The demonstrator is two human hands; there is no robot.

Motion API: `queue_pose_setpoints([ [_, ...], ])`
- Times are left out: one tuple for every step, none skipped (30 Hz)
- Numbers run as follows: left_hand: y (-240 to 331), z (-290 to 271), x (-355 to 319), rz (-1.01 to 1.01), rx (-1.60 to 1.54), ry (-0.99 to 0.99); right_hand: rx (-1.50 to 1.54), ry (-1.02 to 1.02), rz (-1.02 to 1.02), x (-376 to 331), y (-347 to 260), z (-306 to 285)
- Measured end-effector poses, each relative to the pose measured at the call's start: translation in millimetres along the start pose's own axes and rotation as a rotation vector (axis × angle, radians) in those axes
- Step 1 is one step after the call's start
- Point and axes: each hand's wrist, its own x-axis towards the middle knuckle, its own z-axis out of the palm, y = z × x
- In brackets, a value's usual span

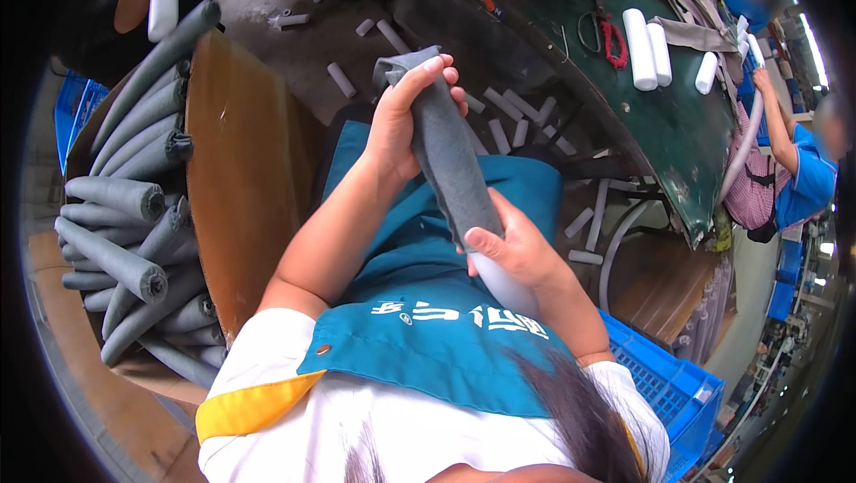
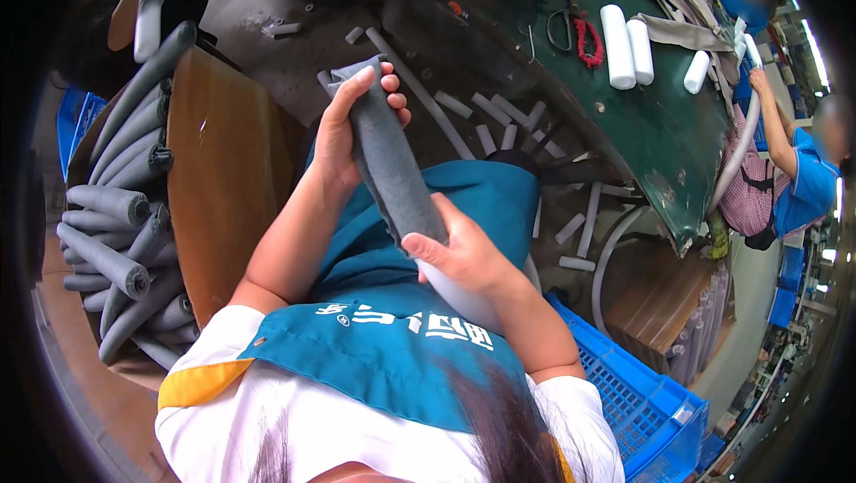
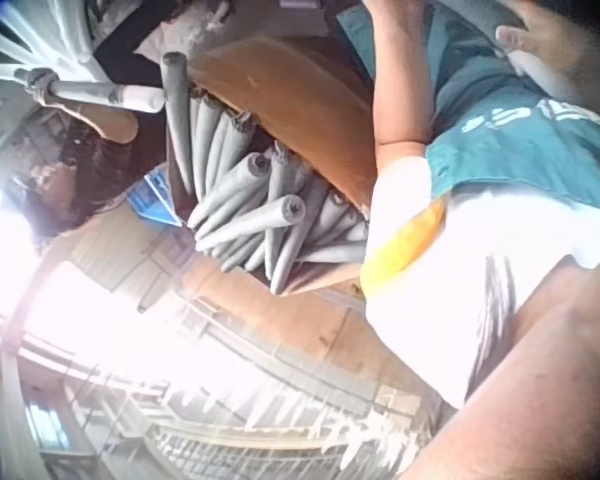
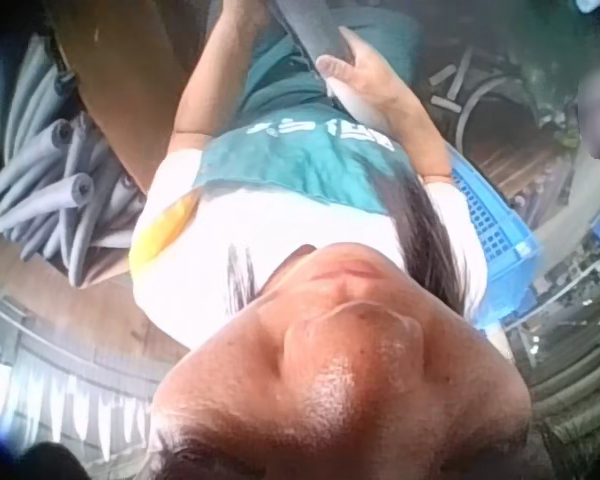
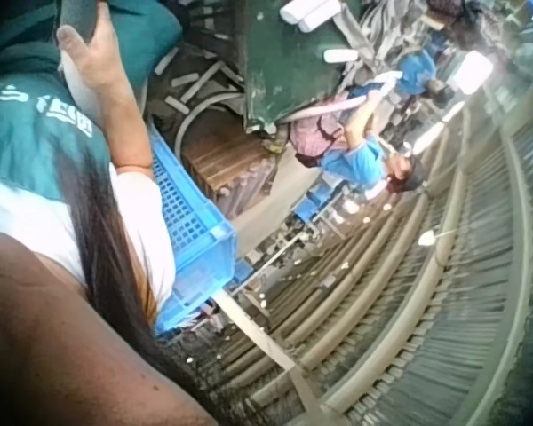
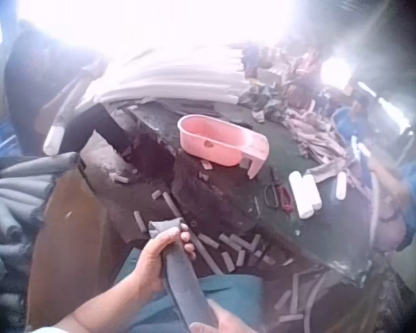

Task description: The person repeatedly inserts white foam cylinders into gray fabric sleeves, ties off the ends with string, and trims excess string with scissors. The finished units are placed into a blue crate. The person also handles loose strings and small cut pieces on the workbench.

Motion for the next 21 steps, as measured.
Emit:
queue_pose_setpoints([
  [2.9, 2.2, -2.7, 0.012, 0.043, -0.056, -0.043, 0.014, 0.005, 0.4, -1.1, 2.2],
  [6.9, 4.7, -4.5, 0.025, 0.086, -0.112, -0.086, 0.029, 0.01, 0.1, -2.3, 3.5],
  [7.0, 4.5, -8.2, -0.027, 0.124, -0.123, -0.102, 0.031, 0.008, -2.7, -1.6, 2.7],
  [6.8, 4.3, -11.2, -0.079, 0.161, -0.134, -0.091, 0.046, -0.026, -2.5, -0.1, 3.3],
  [6.2, 3.5, -12.5, -0.132, 0.198, -0.145, -0.081, 0.062, -0.059, -1.6, 1.7, 4.7],
  [-1.0, 1.1, -12.9, -0.113, 0.227, -0.125, -0.07, 0.075, -0.088, -1.7, 3.8, 8.2],
  [-11.1, 2.2, -15.0, -0.151, 0.243, -0.146, -0.056, 0.102, -0.085, 1.8, 6.7, 9.4],
  [-21.8, 3.8, -21.4, -0.188, 0.26, -0.168, -0.042, 0.129, -0.082, 7.8, 10.9, 9.8],
  [-29.8, 5.8, -28.1, -0.174, 0.304, -0.172, -0.025, 0.163, -0.08, 12.7, 13.3, 8.7],
  [-28.3, 8.8, -33.5, -0.094, 0.391, -0.161, -0.015, 0.168, -0.077, 14.6, 12.1, 6.9],
  [-28.7, 7.8, -31.1, -0.117, 0.383, -0.147, -0.005, 0.173, -0.074, 15.9, 10.0, 4.8],
  [-27.5, 5.8, -29.9, -0.135, 0.377, -0.125, 0.005, 0.168, -0.069, 16.8, 8.2, 3.5],
  [-27.9, -3.2, -24.2, -0.216, 0.347, -0.102, 0.091, 0.128, -0.035, 16.4, 6.7, -1.4],
  [-29.1, -12.8, -20.1, -0.295, 0.317, -0.079, 0.094, 0.088, -0.031, 13.7, 6.3, -7.0],
  [-27.6, -13.5, -18.4, -0.305, 0.346, -0.051, 0.039, 0.093, -0.04, 11.2, 9.2, -13.5],
  [-27.6, -12.0, -13.0, -0.227, 0.224, -0.051, -0.015, 0.099, -0.048, 9.4, 11.5, -15.8],
  [-19.6, -12.1, -5.9, -0.192, 0.149, -0.076, -0.018, 0.092, -0.064, 8.0, 12.2, -14.8],
  [-11.3, -10.5, -1.8, -0.158, 0.067, -0.093, -0.02, 0.083, -0.07, 4.0, 12.4, -11.1],
  [-10.9, -12.4, 4.0, -0.142, 0.11, -0.103, -0.022, 0.075, -0.075, 1.3, 12.0, -7.8],
  [-14.7, -13.5, 1.9, -0.161, 0.122, -0.129, -0.004, 0.113, -0.105, 0.7, 11.2, -3.0],
  [-21.5, -12.8, 0.1, -0.177, 0.132, -0.159, 0.009, 0.15, -0.136, 1.5, 9.5, 1.2],
])
